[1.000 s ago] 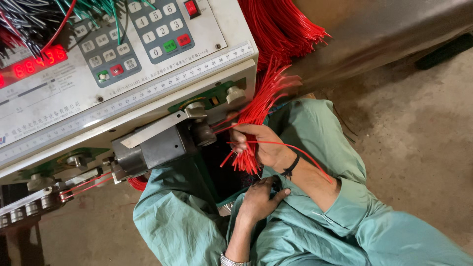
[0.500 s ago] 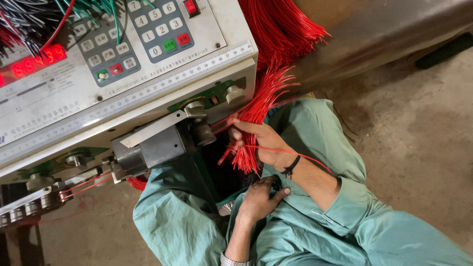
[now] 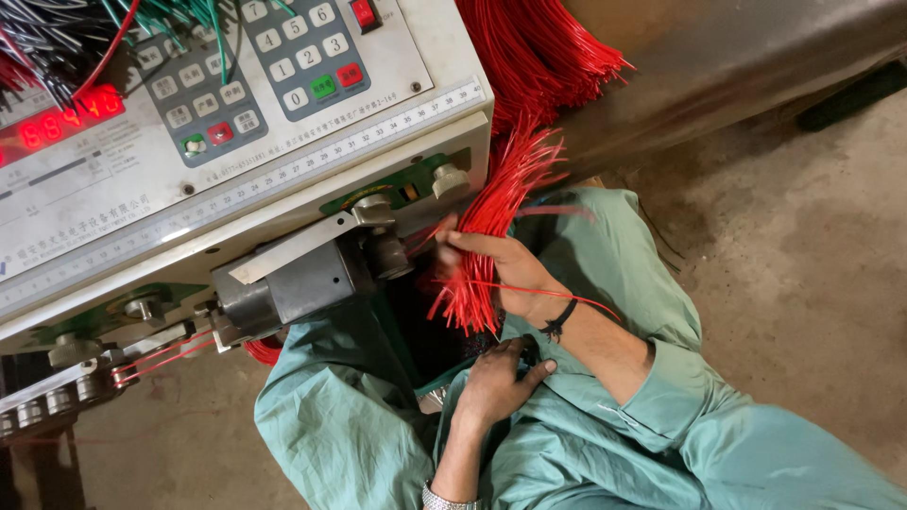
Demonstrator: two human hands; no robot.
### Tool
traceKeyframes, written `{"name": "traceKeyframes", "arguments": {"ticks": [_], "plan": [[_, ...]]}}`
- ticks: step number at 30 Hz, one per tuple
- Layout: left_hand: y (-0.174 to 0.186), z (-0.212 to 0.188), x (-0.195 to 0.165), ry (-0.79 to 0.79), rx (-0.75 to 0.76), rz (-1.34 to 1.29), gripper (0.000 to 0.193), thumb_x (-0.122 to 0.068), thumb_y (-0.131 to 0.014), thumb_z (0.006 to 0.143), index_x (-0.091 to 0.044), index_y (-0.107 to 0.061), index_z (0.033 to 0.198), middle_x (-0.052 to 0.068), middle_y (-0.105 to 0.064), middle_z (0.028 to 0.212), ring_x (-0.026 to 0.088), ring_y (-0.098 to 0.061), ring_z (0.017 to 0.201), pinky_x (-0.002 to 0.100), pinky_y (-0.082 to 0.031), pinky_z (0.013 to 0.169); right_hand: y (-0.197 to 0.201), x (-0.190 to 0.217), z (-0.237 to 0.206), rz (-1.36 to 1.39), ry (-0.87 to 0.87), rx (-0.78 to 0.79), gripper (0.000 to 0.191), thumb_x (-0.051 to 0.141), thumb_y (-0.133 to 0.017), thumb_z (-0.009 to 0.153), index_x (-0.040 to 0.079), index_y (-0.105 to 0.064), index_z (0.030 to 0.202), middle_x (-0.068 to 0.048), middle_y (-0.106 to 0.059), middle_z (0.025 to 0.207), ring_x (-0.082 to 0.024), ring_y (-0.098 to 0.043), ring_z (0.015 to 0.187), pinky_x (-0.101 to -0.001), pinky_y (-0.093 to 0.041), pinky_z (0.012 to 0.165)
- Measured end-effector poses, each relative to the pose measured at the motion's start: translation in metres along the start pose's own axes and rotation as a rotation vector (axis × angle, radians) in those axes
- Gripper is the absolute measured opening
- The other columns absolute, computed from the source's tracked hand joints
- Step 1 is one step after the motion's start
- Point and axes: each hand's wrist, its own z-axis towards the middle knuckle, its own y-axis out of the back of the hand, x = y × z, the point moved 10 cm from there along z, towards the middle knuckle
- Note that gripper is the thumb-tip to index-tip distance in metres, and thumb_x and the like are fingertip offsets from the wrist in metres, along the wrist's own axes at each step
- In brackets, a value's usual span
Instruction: The person sits on the floor in front of an automatic wire cutting and stripping machine, feeding bundles of red insulated wire into the machine's guide. The machine cuts the wire into short lengths, and the person gathers the cut pieces into a growing bundle, occasionally clearing trimmed scraps from the collection area.
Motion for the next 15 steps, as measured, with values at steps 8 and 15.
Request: {"name": "traceKeyframes", "arguments": {"ticks": [8,15], "plan": [[-0.003,0.001,0.004,0.055,0.038,-0.001,0.067,-0.060,-0.063,0.092,0.002,-0.066,0.116,0.023,-0.070,0.113,0.040,-0.066,0.108,0.047,-0.050,0.095,-0.005,-0.008,0.000,0.061,-0.037,0.160,0.014,0.012,-0.060,0.103,0.005,-0.064,0.114,-0.002,-0.056,0.082,-0.015,-0.055,0.075,-0.0308,-0.049,0.076],[-0.002,0.001,0.004,0.048,0.028,0.030,0.071,-0.061,-0.064,0.092,0.004,-0.064,0.120,0.026,-0.068,0.116,0.042,-0.064,0.109,0.048,-0.049,0.095,0.020,-0.013,0.003,0.061,-0.059,-0.161,0.012,0.011,-0.057,0.097,0.005,-0.060,0.108,-0.003,-0.064,0.092,-0.017,-0.062,0.083,-0.0347,-0.050,0.080]]}}
